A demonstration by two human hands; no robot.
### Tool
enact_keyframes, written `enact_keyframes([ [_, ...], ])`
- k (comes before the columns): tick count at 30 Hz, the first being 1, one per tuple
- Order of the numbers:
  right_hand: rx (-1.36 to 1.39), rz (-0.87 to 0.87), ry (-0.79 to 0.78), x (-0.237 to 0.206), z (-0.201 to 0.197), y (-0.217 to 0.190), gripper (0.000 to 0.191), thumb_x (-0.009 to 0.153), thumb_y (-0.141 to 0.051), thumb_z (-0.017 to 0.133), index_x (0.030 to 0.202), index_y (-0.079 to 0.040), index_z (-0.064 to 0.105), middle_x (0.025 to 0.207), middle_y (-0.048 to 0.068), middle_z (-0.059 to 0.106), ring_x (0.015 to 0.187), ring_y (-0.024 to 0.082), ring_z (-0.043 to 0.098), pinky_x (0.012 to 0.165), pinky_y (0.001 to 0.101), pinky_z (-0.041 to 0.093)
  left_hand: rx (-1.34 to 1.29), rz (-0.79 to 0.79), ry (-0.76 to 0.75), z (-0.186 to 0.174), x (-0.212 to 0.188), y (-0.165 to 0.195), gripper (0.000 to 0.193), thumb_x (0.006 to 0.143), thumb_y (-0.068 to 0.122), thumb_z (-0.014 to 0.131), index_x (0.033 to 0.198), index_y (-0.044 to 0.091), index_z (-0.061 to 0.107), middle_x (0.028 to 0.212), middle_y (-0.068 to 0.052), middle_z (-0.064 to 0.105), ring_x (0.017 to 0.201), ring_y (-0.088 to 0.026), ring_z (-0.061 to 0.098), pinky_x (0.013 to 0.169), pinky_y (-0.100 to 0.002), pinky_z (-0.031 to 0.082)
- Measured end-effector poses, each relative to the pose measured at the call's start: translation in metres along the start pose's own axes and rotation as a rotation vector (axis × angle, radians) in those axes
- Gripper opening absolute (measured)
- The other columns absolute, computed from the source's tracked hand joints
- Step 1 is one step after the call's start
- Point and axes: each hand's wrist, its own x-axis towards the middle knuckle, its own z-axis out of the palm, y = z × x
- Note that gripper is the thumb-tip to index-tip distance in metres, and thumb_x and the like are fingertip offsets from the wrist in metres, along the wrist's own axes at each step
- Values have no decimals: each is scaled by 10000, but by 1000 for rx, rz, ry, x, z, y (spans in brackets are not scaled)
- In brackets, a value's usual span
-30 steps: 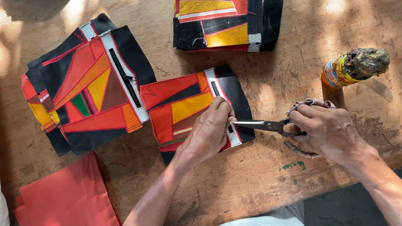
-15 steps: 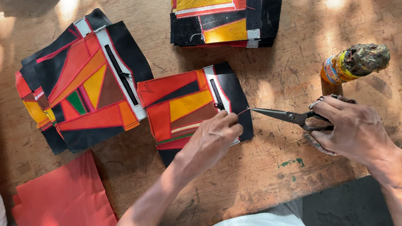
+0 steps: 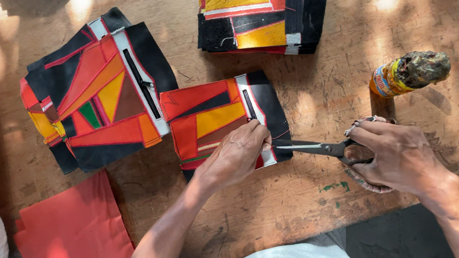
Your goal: The person trims loose threads and excess fabric from colorful patchwork pieces with scissors, working one piece at a time. They hold each piece steady, snip along the edges near the zipper strip, then place the finished piece on a growing stack and pick up the next one.
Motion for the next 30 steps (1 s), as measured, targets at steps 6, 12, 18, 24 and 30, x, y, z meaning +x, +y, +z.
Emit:
enact_keyframes([
  [6,30,-109,21,10,4,-10,331,694,-301,838,922,-112,690,759,9,671,737,203,676,647,385,583,8,-11,4,1,-3,0,147,852,-65,595,962,18,541,934,-144,575,919,-342,609,800,-474,490],
  [12,30,-185,20,11,20,-2,251,725,-297,788,843,-115,661,716,-4,647,648,184,652,568,358,566,50,-40,-2,1,-3,0,154,884,-81,566,996,22,537,954,-138,569,916,-325,612,813,-466,500],
  [18,67,13,-121,3,37,25,208,846,-306,749,866,-118,662,611,-10,614,464,131,572,423,336,513,376,184,201,-6,-29,1,371,744,105,693,1058,-5,527,1135,-208,586,1078,-382,613,873,-482,501],
  [24,-23,210,-52,-2,36,35,235,881,-266,753,789,-74,653,633,36,626,507,161,560,504,359,486,665,149,26,-27,-39,34,531,748,0,669,1259,-98,559,1218,-263,629,1139,-375,651,917,-421,561],
  [30,68,235,114,-4,12,29,206,861,-214,768,816,-45,659,677,74,633,567,180,587,554,409,487,568,275,397,-100,-62,109,339,883,23,659,1214,-43,628,936,-127,679,816,-251,652,684,-406,503],
])
